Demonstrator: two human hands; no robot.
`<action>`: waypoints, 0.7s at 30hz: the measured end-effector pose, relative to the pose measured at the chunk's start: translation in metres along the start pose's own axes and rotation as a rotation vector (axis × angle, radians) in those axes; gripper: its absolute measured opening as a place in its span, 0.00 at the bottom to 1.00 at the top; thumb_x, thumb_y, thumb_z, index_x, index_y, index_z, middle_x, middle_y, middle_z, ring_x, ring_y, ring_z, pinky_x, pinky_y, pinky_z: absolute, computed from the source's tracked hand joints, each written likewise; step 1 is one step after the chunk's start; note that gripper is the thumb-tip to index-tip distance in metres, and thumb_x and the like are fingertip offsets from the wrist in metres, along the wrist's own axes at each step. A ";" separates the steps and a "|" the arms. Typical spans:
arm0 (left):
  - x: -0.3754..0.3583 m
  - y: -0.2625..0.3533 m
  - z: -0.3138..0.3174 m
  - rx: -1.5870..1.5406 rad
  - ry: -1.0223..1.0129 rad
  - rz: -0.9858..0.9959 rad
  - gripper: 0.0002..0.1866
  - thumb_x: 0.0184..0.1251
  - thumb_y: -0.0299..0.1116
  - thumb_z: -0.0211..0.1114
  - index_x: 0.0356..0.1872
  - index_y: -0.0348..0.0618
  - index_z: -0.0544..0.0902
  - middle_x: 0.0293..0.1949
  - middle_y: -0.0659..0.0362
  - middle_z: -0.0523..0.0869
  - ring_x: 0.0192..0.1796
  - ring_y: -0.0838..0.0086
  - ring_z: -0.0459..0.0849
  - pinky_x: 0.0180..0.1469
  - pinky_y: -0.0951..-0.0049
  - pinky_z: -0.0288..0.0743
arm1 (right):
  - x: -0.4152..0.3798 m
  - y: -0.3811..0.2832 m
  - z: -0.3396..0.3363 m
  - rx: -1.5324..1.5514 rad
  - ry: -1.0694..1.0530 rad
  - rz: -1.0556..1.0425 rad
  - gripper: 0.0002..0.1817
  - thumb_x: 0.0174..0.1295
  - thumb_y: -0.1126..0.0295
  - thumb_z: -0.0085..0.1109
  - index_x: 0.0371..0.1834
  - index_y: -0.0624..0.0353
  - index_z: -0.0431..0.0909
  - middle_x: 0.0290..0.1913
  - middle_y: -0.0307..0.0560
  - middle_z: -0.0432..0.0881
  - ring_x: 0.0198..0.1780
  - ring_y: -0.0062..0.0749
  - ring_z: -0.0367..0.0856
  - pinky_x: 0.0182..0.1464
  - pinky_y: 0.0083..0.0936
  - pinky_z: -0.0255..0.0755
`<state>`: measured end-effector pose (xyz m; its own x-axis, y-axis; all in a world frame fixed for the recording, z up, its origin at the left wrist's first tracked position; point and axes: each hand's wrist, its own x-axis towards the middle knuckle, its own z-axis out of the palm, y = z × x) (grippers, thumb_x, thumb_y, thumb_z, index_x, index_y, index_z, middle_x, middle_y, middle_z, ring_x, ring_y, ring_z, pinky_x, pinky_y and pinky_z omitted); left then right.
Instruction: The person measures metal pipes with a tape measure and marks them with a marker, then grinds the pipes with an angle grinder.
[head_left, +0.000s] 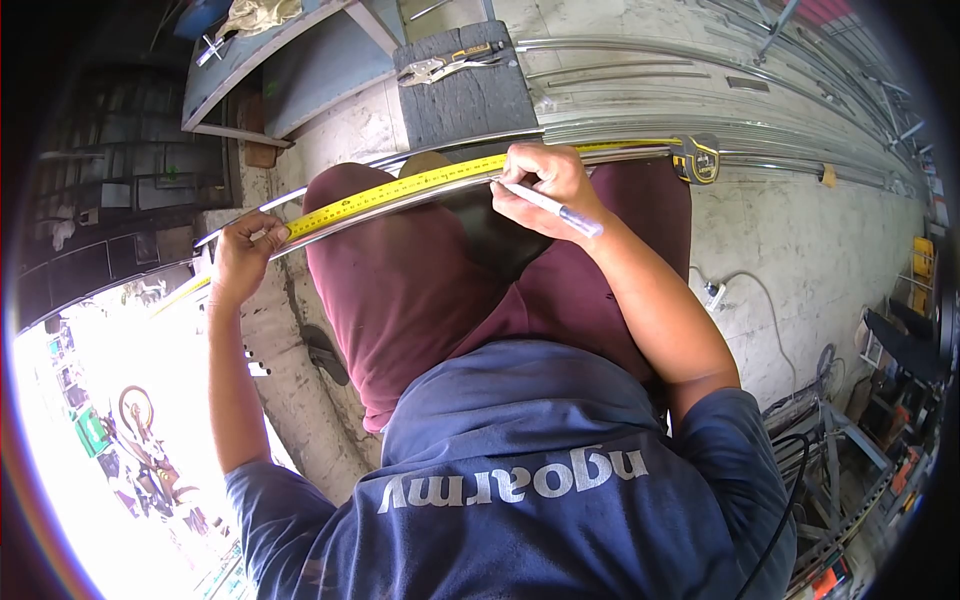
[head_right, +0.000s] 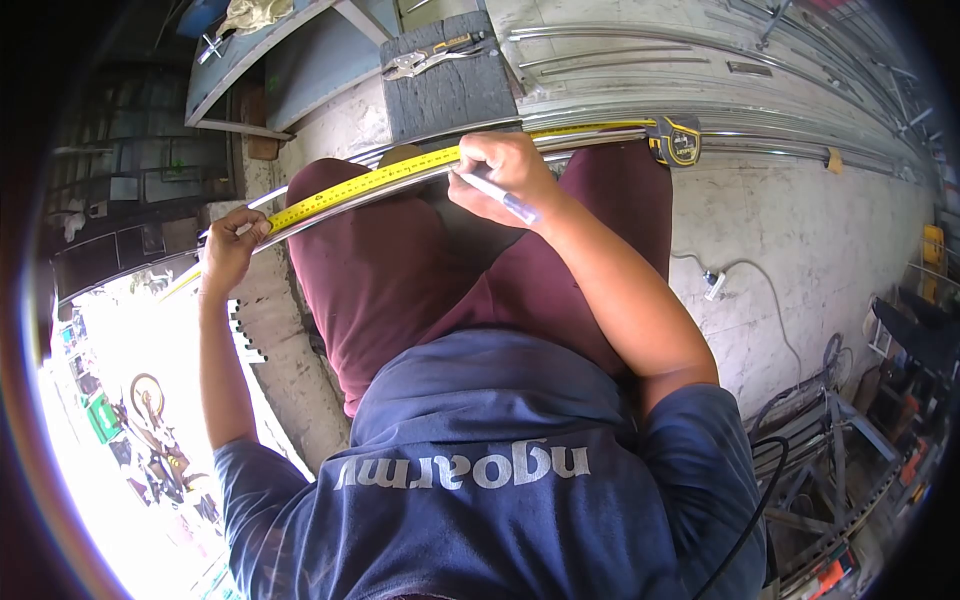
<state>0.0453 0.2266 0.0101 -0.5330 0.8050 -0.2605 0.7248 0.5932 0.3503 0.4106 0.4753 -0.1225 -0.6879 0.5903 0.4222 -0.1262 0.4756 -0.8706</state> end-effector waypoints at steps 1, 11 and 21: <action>0.000 -0.001 0.000 -0.002 -0.001 0.003 0.12 0.75 0.38 0.79 0.47 0.39 0.94 0.41 0.53 0.95 0.44 0.65 0.92 0.54 0.64 0.82 | -0.001 -0.003 -0.003 0.048 -0.011 0.018 0.15 0.59 0.83 0.78 0.30 0.61 0.75 0.30 0.40 0.82 0.30 0.22 0.78 0.35 0.25 0.73; 0.001 -0.037 0.008 -0.023 0.036 0.002 0.16 0.74 0.35 0.78 0.53 0.33 0.93 0.48 0.47 0.96 0.52 0.59 0.94 0.61 0.60 0.83 | -0.026 -0.013 -0.133 -0.932 0.314 -0.070 0.28 0.66 0.66 0.83 0.66 0.60 0.83 0.57 0.52 0.92 0.64 0.51 0.89 0.68 0.46 0.81; 0.069 -0.001 -0.022 0.192 -0.096 0.280 0.13 0.86 0.31 0.65 0.42 0.29 0.87 0.25 0.45 0.81 0.29 0.60 0.78 0.36 0.54 0.70 | -0.052 -0.010 -0.201 -0.765 0.034 0.472 0.30 0.65 0.62 0.84 0.57 0.65 0.72 0.52 0.63 0.85 0.53 0.59 0.88 0.58 0.50 0.83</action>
<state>-0.0020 0.2813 0.0110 -0.2649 0.9272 -0.2649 0.9109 0.3308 0.2468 0.5916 0.5706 -0.0848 -0.5245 0.8476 0.0806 0.6832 0.4755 -0.5542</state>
